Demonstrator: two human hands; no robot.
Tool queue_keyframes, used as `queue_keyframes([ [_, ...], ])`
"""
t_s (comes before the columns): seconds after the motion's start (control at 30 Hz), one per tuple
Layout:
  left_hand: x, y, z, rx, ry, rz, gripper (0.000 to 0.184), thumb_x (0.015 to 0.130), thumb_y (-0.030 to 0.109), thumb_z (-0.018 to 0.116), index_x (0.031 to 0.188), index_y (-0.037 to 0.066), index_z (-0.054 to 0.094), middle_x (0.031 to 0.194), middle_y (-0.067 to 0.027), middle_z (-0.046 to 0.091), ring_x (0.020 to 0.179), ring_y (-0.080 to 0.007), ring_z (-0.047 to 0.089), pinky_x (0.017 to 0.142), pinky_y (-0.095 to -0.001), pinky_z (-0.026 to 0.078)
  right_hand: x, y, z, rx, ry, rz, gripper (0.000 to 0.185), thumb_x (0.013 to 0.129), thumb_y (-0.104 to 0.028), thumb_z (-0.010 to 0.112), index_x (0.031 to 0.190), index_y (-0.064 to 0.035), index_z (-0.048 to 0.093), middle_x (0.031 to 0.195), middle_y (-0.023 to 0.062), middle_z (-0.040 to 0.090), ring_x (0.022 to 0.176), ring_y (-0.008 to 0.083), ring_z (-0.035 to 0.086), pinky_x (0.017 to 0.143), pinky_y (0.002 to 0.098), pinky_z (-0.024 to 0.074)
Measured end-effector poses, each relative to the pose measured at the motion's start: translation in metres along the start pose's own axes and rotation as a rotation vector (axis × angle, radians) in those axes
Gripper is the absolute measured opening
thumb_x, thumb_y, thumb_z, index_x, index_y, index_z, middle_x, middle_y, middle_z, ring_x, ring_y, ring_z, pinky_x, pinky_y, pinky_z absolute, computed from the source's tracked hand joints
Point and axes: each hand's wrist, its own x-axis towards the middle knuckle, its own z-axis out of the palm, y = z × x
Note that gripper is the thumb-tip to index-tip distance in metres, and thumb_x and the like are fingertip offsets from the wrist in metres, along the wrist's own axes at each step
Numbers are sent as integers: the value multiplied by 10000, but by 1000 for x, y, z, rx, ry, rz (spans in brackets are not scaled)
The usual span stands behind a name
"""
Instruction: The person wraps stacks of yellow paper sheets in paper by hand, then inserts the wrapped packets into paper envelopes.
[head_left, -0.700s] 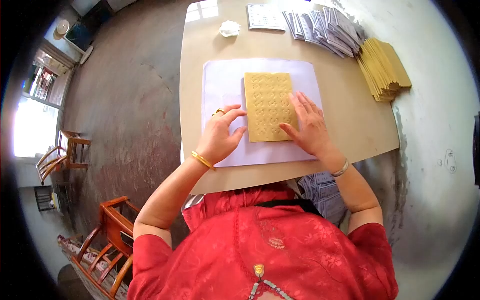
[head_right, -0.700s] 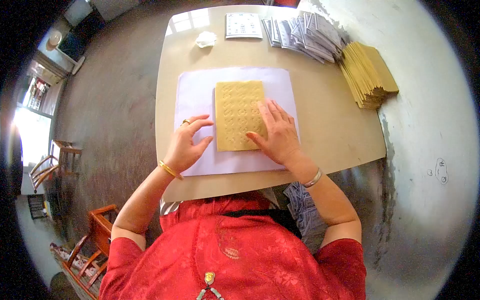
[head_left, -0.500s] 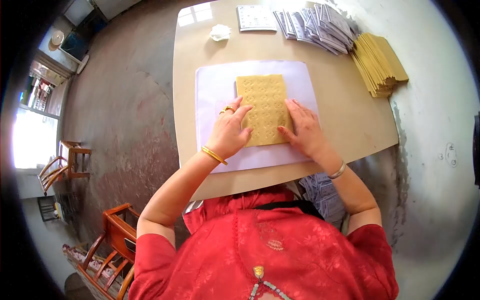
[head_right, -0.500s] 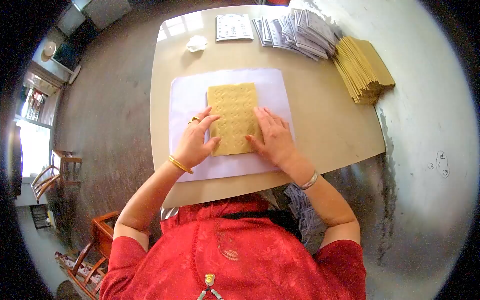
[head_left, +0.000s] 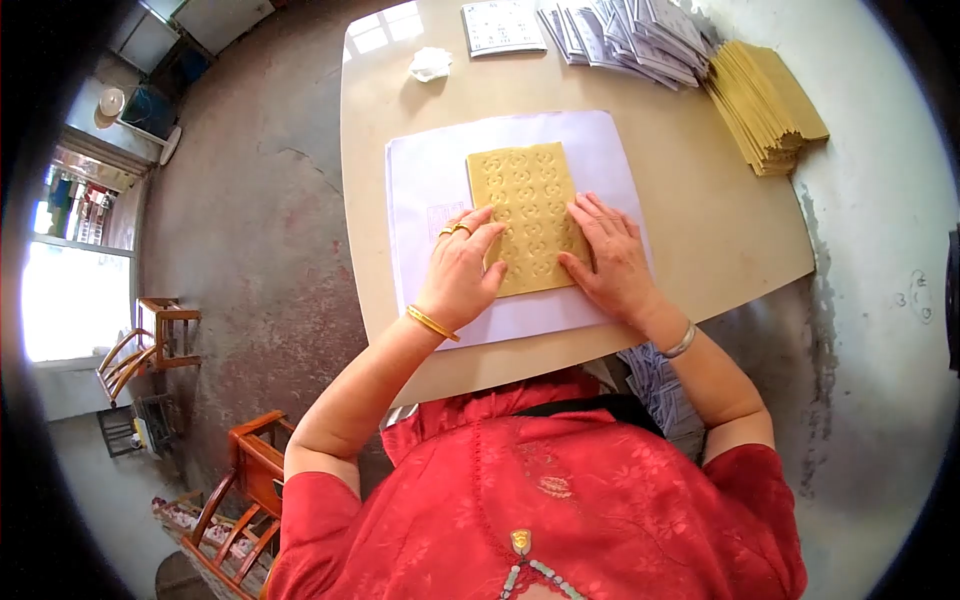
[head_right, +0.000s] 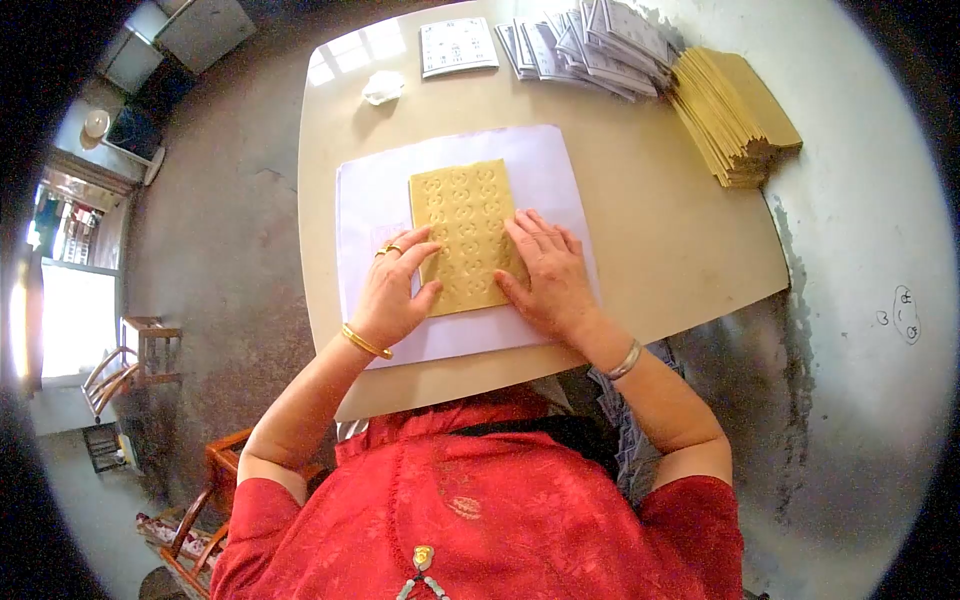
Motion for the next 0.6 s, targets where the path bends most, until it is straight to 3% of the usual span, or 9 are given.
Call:
queue_keyframes([
  [0.17, -1, 0, 1, -27, 11, -6, 406, 751, 116, 720, 1139, 34, 636, 1364, -196, 524, 1295, -386, 456, 1098, -465, 338, -1, 3, 0, 25, 16, -14, 613, 858, -288, 691, 1364, -15, 476, 1422, 182, 483, 1374, 317, 396, 1129, 466, 267],
  [0.37, 6, 15, -1, 179, 9, -21, 361, 771, 238, 733, 1067, 45, 659, 1442, -233, 434, 1354, -395, 385, 1121, -523, 258, 0, 0, 0, 3, 26, -22, 579, 848, -280, 700, 1326, -11, 514, 1410, 178, 493, 1371, 312, 401, 1127, 449, 277],
  [0.47, 24, 12, 11, 287, 7, 128, 518, 762, 343, 755, 1179, 69, 614, 1506, -246, 344, 1415, -421, 288, 1148, -535, 216, 0, -3, -2, -1, 14, -2, 549, 847, -281, 696, 1302, -14, 541, 1407, 181, 496, 1359, 311, 414, 1124, 446, 281],
  [0.6, 36, 10, 24, 273, -196, 101, 834, 786, 550, 673, 1453, 133, 396, 1583, -227, 203, 1477, -417, 135, 1189, -533, 102, 1, 2, 0, 1, 27, -25, 527, 847, -283, 687, 1284, -17, 562, 1394, 181, 511, 1329, 321, 440, 1105, 444, 313],
])
